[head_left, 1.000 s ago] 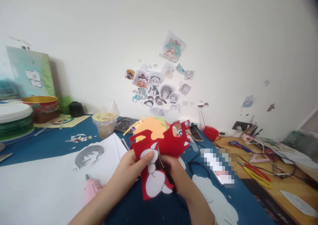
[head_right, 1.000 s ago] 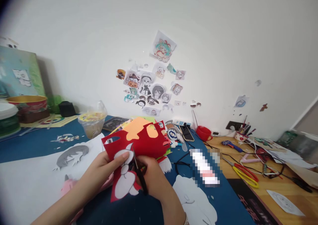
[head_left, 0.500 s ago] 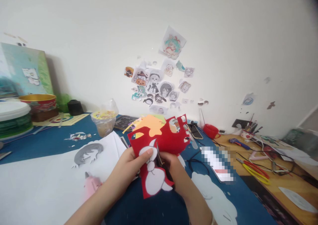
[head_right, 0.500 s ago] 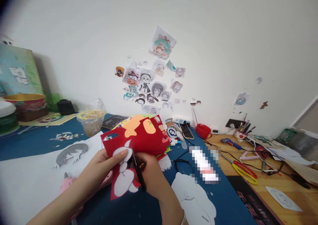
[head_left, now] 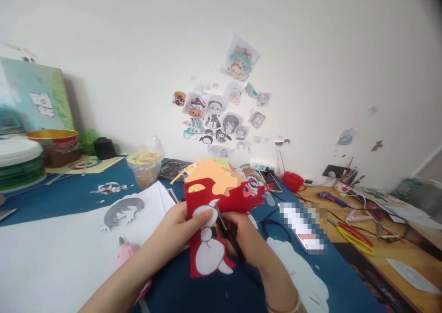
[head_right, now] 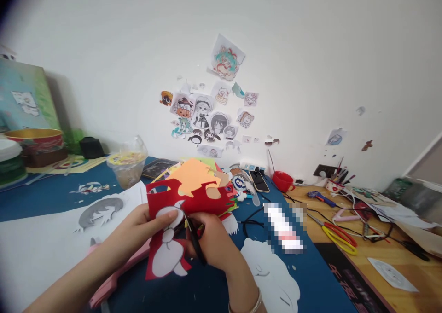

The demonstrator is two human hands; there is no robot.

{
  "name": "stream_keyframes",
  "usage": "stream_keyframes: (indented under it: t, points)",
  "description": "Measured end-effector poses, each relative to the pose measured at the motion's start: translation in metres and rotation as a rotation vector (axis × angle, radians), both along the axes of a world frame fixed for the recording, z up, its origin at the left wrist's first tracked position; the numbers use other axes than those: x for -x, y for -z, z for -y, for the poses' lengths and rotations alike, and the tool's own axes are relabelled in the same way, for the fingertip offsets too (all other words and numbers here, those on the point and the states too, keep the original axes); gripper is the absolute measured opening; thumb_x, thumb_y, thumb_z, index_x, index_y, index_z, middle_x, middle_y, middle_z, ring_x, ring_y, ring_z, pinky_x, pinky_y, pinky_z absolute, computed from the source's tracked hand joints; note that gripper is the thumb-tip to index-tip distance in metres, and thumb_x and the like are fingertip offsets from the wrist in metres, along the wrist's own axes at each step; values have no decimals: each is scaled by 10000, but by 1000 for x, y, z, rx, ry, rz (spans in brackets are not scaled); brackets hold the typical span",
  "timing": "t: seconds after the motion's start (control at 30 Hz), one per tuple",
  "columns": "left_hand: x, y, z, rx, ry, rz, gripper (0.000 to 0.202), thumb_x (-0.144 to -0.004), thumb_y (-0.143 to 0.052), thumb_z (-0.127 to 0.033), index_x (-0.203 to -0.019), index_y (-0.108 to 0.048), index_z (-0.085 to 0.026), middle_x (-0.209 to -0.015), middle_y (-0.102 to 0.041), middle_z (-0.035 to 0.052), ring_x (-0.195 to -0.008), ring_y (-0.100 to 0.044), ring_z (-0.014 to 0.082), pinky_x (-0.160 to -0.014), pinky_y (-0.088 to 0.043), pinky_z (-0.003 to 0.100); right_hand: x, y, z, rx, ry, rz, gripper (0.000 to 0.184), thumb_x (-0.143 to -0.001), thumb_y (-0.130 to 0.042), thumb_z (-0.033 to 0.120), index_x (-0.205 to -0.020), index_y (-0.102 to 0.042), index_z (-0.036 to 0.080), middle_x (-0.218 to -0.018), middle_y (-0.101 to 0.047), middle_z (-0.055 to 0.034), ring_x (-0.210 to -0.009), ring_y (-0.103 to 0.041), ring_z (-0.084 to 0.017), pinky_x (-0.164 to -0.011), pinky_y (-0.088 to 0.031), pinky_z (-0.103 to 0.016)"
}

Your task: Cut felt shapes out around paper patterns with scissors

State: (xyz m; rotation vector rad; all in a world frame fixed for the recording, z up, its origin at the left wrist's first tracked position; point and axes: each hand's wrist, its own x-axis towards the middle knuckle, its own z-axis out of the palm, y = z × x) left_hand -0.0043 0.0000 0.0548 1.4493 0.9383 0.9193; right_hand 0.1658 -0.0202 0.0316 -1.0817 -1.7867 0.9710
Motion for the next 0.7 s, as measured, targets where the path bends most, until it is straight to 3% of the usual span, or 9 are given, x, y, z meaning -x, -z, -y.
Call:
stream_keyframes:
  t: [0.2, 0.47, 0.6, 0.7]
  points:
    - [4, -3, 0, 52, 61, -37, 283, -685, -648, -407, -801, -695, -153, -792, -729, 47, -714, -644, 225, -599, -496, 259, -9, -3, 0, 28, -140, 64, 322, -684, -702, 359, -920, -625, 155, -683, -504, 14, -615, -454, -138, -581, -404, -255]
    - [7, -4, 1, 97, 60, 1, 177, -704, -636, -352, -724, -674, -180, -573, -660, -23, -545, -585, 150, -484, -419, 201, -11, -2, -1, 89, -152, 45, 500, -584, -759, 495, -932, -658, 150, -646, -518, 13, -599, -439, -137, -552, -397, -247]
    - [5, -3, 1, 71, 50, -26, 183, -701, -629, -351, -722, -667, -174, -639, -687, -8, -579, -606, 167, -512, -438, 219, -9, -3, -2, 36, -156, 32, 539, -603, -747, 502, -997, -637, 152, -714, -549, -7, -634, -465, -150, -595, -423, -263]
    - [3, -1, 2, 22, 36, -46, 172, -703, -619, -338, -711, -657, -171, -657, -692, -2, -577, -604, 168, -535, -454, 233, -9, -3, -2, 28, -167, 48, 496, -596, -739, 525, -917, -632, 162, -696, -524, 0, -623, -455, -150, -580, -416, -262]
